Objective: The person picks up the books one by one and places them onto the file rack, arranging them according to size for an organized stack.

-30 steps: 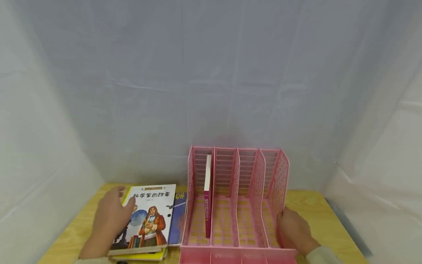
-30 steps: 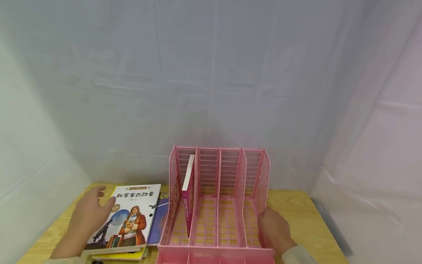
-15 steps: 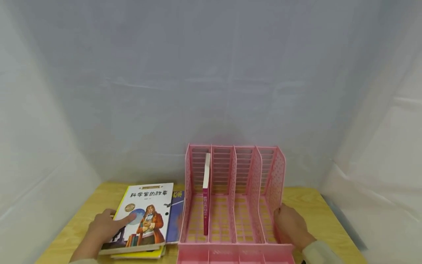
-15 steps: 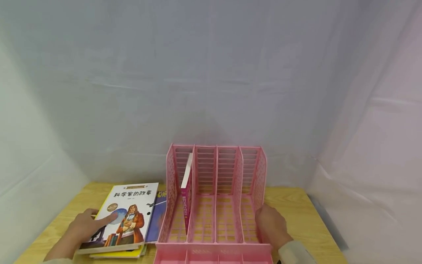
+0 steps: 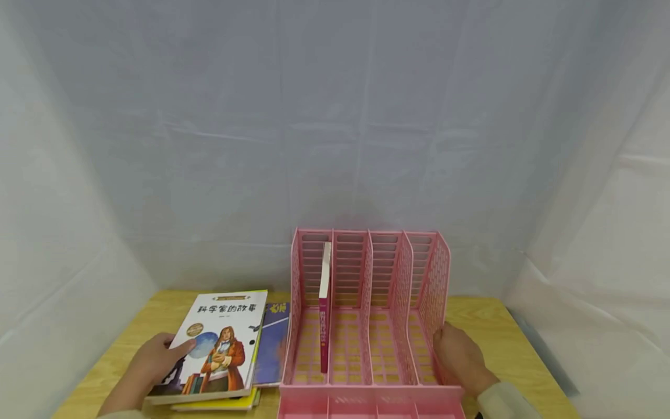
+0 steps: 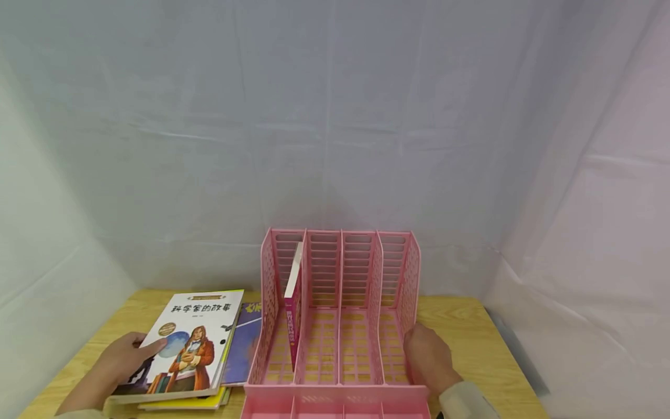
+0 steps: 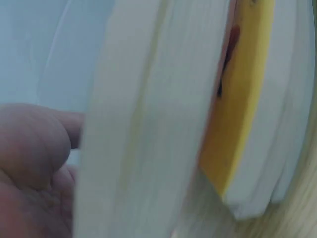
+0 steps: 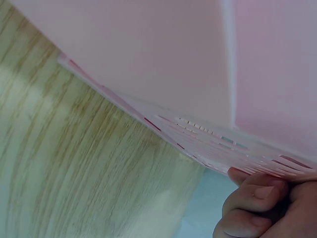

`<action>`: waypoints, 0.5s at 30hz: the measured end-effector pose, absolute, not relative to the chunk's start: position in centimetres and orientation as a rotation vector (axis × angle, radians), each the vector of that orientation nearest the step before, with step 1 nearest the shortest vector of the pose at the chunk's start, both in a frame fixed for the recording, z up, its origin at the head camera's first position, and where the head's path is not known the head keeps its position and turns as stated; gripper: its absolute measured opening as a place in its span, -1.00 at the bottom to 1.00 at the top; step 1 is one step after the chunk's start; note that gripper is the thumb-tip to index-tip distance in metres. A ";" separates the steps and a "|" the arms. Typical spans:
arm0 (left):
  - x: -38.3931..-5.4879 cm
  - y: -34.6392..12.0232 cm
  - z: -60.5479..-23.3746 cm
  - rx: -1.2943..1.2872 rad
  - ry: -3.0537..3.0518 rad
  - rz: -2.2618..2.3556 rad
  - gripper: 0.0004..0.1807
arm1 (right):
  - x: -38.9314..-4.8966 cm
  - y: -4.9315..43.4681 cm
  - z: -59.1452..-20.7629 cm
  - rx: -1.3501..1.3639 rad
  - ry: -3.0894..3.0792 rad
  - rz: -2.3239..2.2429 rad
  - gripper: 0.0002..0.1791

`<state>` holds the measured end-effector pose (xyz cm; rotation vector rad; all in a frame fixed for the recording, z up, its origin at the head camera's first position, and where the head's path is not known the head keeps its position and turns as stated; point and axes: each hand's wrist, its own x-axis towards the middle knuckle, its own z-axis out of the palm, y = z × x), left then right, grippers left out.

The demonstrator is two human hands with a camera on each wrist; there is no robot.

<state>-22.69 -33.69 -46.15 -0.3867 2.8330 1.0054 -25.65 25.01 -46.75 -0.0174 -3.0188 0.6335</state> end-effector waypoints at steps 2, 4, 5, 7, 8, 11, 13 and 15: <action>-22.7 -33.5 -45.8 -0.407 2.862 1.036 -0.15 | -25.7 25.0 -46.8 -0.013 -3.017 0.635 -0.63; -22.8 -33.1 -45.3 -0.457 2.918 1.080 -0.23 | -25.8 24.9 -46.7 -0.010 -3.014 0.636 -0.63; -22.8 -32.9 -45.0 -0.489 2.945 1.120 -0.26 | -25.8 24.9 -46.7 -0.001 -3.004 0.632 -0.64; -22.7 -32.3 -44.2 -0.586 2.993 1.199 -0.32 | -25.8 24.8 -46.6 0.002 -2.999 0.635 -0.64; -22.7 -32.0 -43.7 -0.634 3.013 1.234 -0.33 | -25.8 24.8 -46.6 0.002 -2.996 0.634 -0.65; -22.5 -31.3 -42.6 -0.736 3.030 1.342 -0.29 | -25.7 24.9 -46.6 0.001 -2.986 0.633 -0.67; -22.4 -31.0 -42.0 -0.754 3.041 1.400 -0.24 | -25.6 25.0 -46.7 -0.005 -2.982 0.629 -0.67; -22.3 -30.6 -41.7 -0.758 3.032 1.481 -0.23 | -25.5 25.0 -46.8 0.000 -2.973 0.626 -0.68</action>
